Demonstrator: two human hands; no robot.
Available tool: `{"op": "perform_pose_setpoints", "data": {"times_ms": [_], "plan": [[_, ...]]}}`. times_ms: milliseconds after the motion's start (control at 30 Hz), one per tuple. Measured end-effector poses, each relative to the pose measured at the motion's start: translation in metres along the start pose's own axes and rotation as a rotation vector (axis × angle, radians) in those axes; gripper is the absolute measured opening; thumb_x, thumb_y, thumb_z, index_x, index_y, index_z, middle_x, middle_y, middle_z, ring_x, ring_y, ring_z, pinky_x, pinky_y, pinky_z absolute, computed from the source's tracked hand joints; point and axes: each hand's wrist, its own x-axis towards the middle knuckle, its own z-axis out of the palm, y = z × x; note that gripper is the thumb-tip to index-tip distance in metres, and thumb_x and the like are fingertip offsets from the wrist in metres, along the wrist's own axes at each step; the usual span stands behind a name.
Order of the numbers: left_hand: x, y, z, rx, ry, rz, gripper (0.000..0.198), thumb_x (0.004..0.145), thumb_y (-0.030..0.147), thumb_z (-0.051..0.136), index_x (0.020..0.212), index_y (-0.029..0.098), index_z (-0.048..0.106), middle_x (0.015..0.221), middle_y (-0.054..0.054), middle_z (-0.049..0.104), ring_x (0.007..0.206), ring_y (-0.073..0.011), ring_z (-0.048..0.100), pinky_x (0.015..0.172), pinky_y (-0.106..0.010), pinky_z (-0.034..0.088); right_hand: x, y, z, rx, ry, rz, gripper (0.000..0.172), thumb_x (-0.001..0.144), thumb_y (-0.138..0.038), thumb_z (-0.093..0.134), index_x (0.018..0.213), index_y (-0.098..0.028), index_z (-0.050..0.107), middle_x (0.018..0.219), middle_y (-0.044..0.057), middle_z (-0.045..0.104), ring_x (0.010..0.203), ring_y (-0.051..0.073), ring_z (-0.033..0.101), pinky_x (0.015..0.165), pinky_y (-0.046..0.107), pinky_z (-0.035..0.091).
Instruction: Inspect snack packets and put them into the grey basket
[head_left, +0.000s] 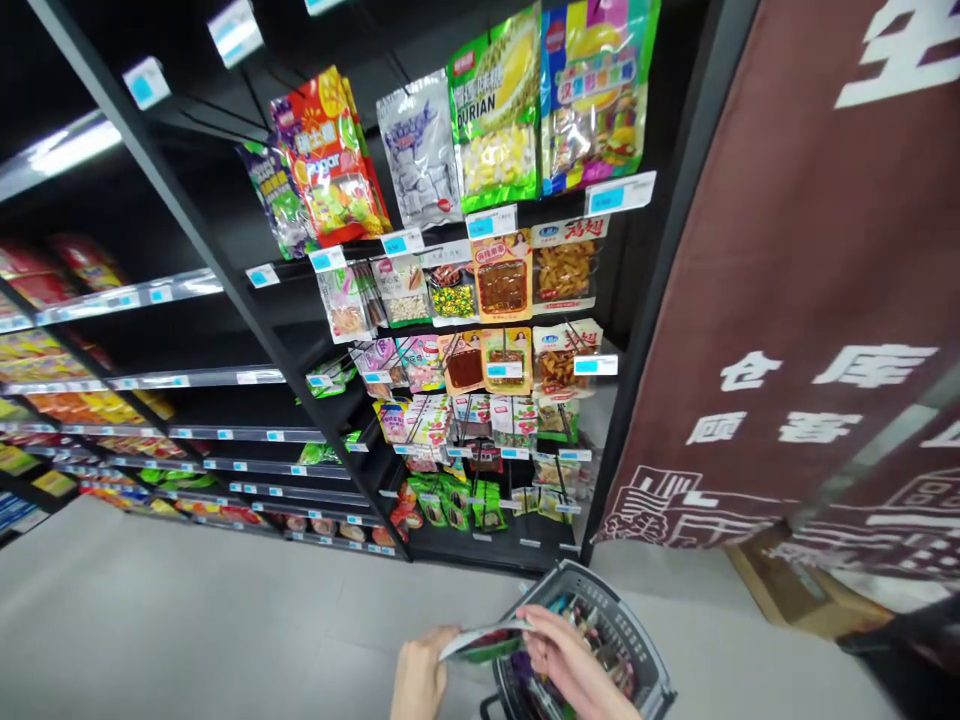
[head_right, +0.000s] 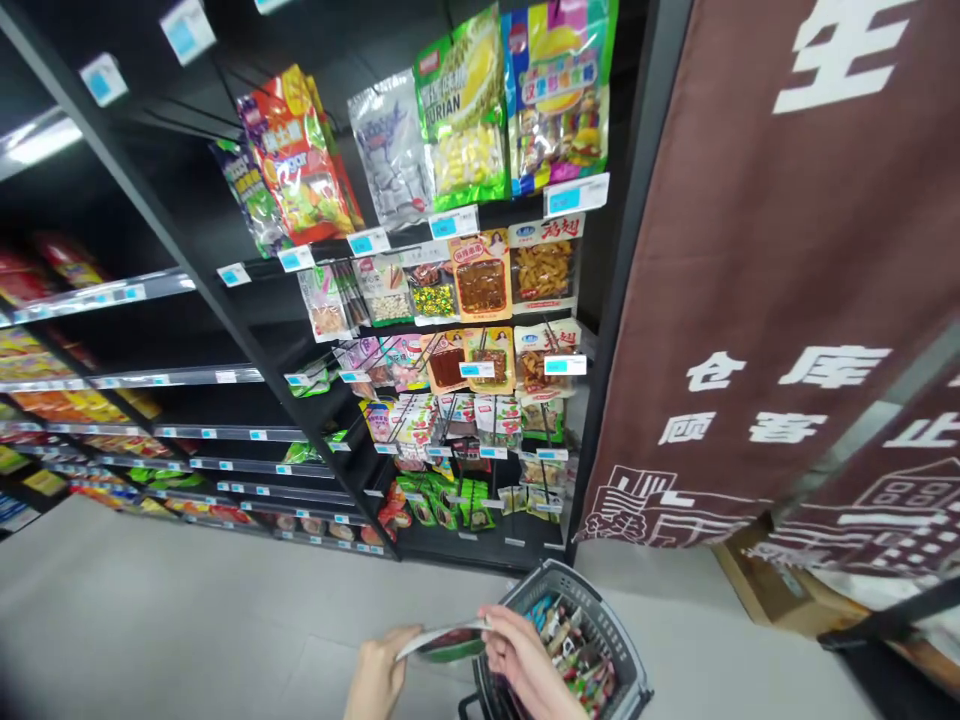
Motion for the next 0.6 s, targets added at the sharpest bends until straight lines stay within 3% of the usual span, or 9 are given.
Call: {"op": "perform_pose_setpoints", "data": {"times_ms": [67,133,233,300,400,500,600], "plan": [[-0.013,0.005,0.024,-0.124,0.144,0.060,0.043,0.087,0.034,0.038,0.106,0.040,0.076,0.109,-0.001,0.076,0.104,-0.0278,0.069,0.094,-0.035,0.053,-0.001,0.001,-0.022,-0.039,-0.035,-0.041,0.045,0.072,-0.059,0.072,0.098,-0.023,0.074,0.072,0.004,0.063,0.051,0.014,0.048,0.047,0.026,0.036],[-0.031,0.011,0.045,-0.259,0.326,-0.005,0.039,0.087,0.044,0.041,0.096,0.040,0.079,0.101,-0.001,0.078,0.098,-0.0298,0.072,0.089,-0.037,0.056,-0.004,0.006,-0.043,-0.171,-0.010,-0.083,0.050,0.073,-0.065,0.068,0.103,-0.025,0.073,0.074,0.004,0.064,0.053,0.016,0.051,0.047,0.027,0.039],[-0.065,0.033,0.062,-0.487,0.694,-0.292,0.039,0.081,0.057,0.054,0.084,0.029,0.081,0.089,-0.005,0.079,0.085,-0.0326,0.073,0.080,-0.040,0.059,-0.019,0.011,-0.065,-0.514,0.071,-0.200,0.047,0.065,-0.056,0.079,0.099,-0.024,0.075,0.084,0.005,0.068,0.076,0.023,0.063,0.067,0.033,0.052],[-0.085,0.052,0.062,-0.587,0.867,-0.469,0.046,0.072,0.062,0.065,0.077,0.019,0.079,0.074,-0.007,0.076,0.065,-0.0291,0.069,0.062,-0.037,0.057,-0.035,0.011,-0.071,-0.685,0.043,-0.269,0.047,0.059,-0.052,0.084,0.095,-0.022,0.075,0.096,0.008,0.070,0.095,0.029,0.064,0.084,0.037,0.053],[-0.104,0.069,0.060,-0.683,0.992,-0.548,0.051,0.065,0.064,0.071,0.057,0.014,0.067,0.052,-0.003,0.063,0.052,-0.0187,0.058,0.050,-0.027,0.047,-0.060,0.012,-0.076,-0.715,-0.176,-0.100,0.053,0.059,-0.050,0.085,0.100,-0.019,0.073,0.097,0.008,0.072,0.090,0.027,0.066,0.082,0.037,0.053],[-0.110,0.076,0.061,-0.914,1.030,-0.584,0.052,0.064,0.060,0.076,0.076,0.010,0.071,0.068,-0.005,0.071,0.061,-0.0179,0.063,0.056,-0.025,0.050,-0.078,0.018,-0.080,-0.632,-0.332,0.145,0.050,0.060,-0.049,0.085,0.096,-0.016,0.073,0.085,0.007,0.074,0.075,0.023,0.066,0.072,0.033,0.053],[-0.113,0.083,0.060,-1.104,0.983,-0.503,0.056,0.067,0.057,0.076,0.098,0.010,0.071,0.093,-0.011,0.076,0.083,-0.0224,0.070,0.074,-0.030,0.055,-0.088,0.023,-0.081,-0.560,-0.327,0.179,0.047,0.059,-0.047,0.087,0.088,-0.013,0.074,0.077,0.005,0.073,0.068,0.021,0.065,0.066,0.031,0.051]]}}
